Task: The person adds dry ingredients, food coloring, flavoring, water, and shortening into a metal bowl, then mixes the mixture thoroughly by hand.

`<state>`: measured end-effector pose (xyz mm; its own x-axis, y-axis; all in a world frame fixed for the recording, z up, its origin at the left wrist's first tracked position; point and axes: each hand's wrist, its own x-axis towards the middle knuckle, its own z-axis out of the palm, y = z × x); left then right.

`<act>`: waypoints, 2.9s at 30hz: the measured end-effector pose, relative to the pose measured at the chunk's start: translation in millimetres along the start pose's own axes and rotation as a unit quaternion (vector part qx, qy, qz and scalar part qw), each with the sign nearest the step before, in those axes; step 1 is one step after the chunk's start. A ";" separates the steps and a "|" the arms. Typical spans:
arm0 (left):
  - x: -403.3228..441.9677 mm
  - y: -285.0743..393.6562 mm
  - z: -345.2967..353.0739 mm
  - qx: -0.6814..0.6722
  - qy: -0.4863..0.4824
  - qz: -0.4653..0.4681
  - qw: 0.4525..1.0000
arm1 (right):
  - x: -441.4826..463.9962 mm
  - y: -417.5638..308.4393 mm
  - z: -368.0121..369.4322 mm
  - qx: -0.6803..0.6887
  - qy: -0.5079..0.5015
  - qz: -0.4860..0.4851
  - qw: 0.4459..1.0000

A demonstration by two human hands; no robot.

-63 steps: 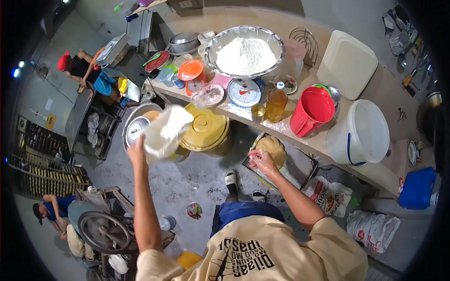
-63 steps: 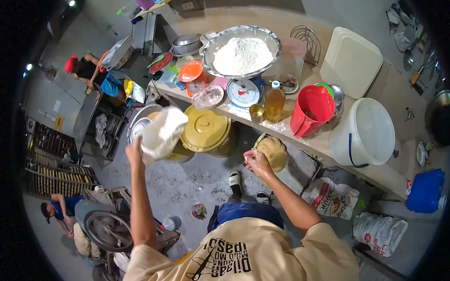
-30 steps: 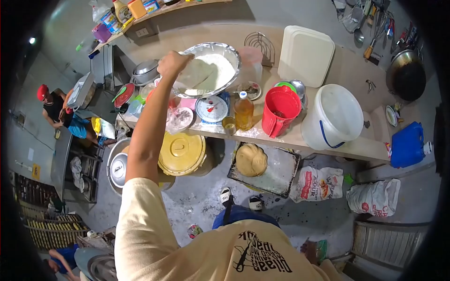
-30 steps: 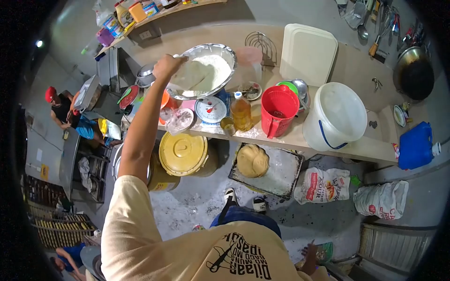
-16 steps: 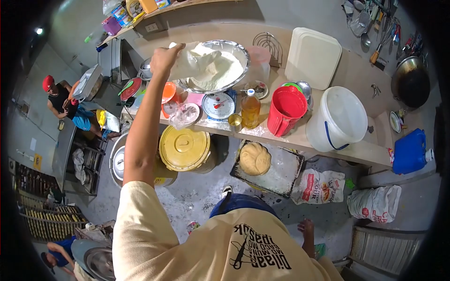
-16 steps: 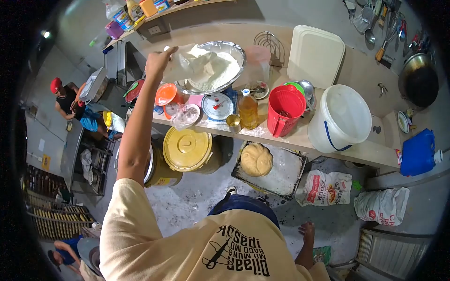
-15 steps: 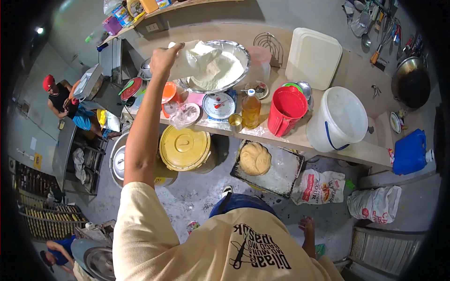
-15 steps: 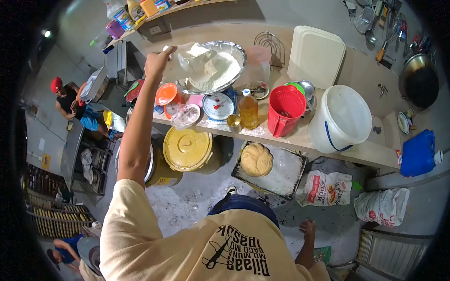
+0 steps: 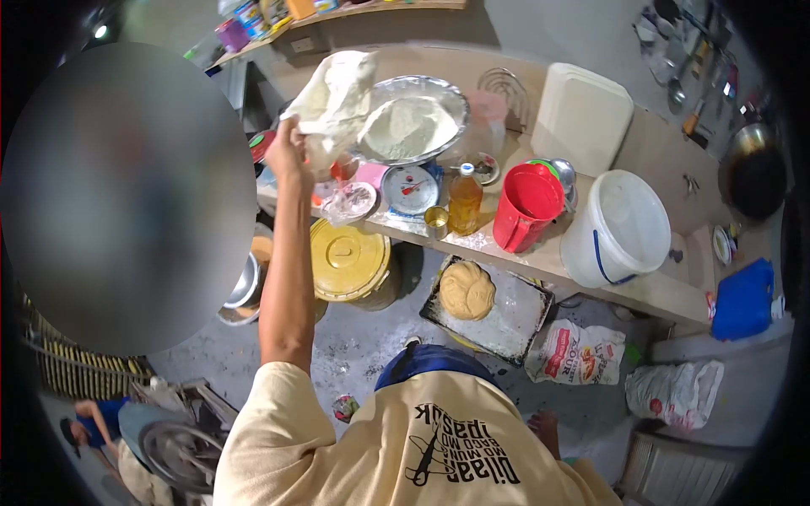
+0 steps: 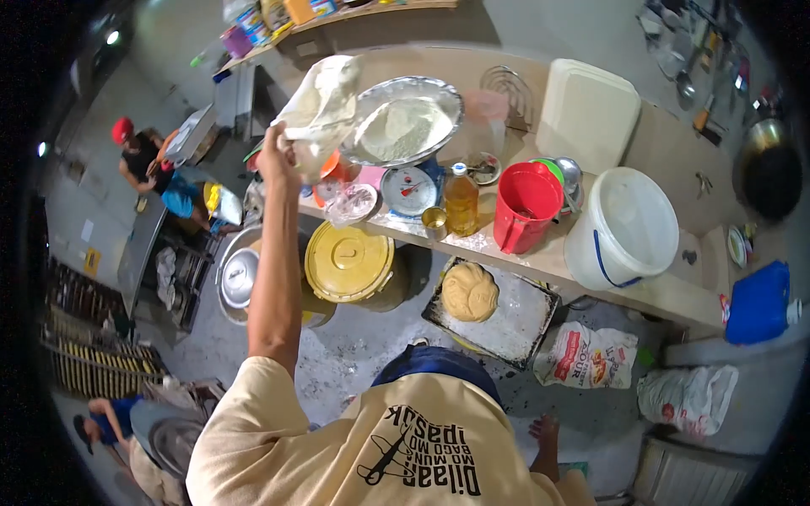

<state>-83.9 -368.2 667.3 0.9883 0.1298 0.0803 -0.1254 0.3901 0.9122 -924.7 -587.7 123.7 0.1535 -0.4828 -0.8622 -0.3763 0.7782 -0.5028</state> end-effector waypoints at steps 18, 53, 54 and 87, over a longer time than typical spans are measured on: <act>-441.8 -78.3 -435.2 0.202 0.228 -0.078 0.949 | 41.4 -205.7 251.3 -0.569 -0.304 -0.011 0.764; -672.4 -72.0 -766.1 0.366 0.549 -0.144 0.737 | -297.6 55.3 574.9 -0.651 -0.514 -0.357 0.429; -648.3 -75.5 -743.6 0.365 0.541 -0.137 0.746 | -284.7 53.0 582.8 -0.646 -0.504 -0.339 0.462; -46.8 -163.8 -848.4 0.004 0.283 -0.366 0.886 | -112.6 73.5 972.4 -0.460 -0.339 -0.042 0.820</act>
<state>-183.6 335.2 173.2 0.6021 0.2810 -0.7473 0.5347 0.5532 0.6388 -81.1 -85.7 123.3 0.5694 0.0565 -0.8201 -0.8201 -0.0297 -0.5715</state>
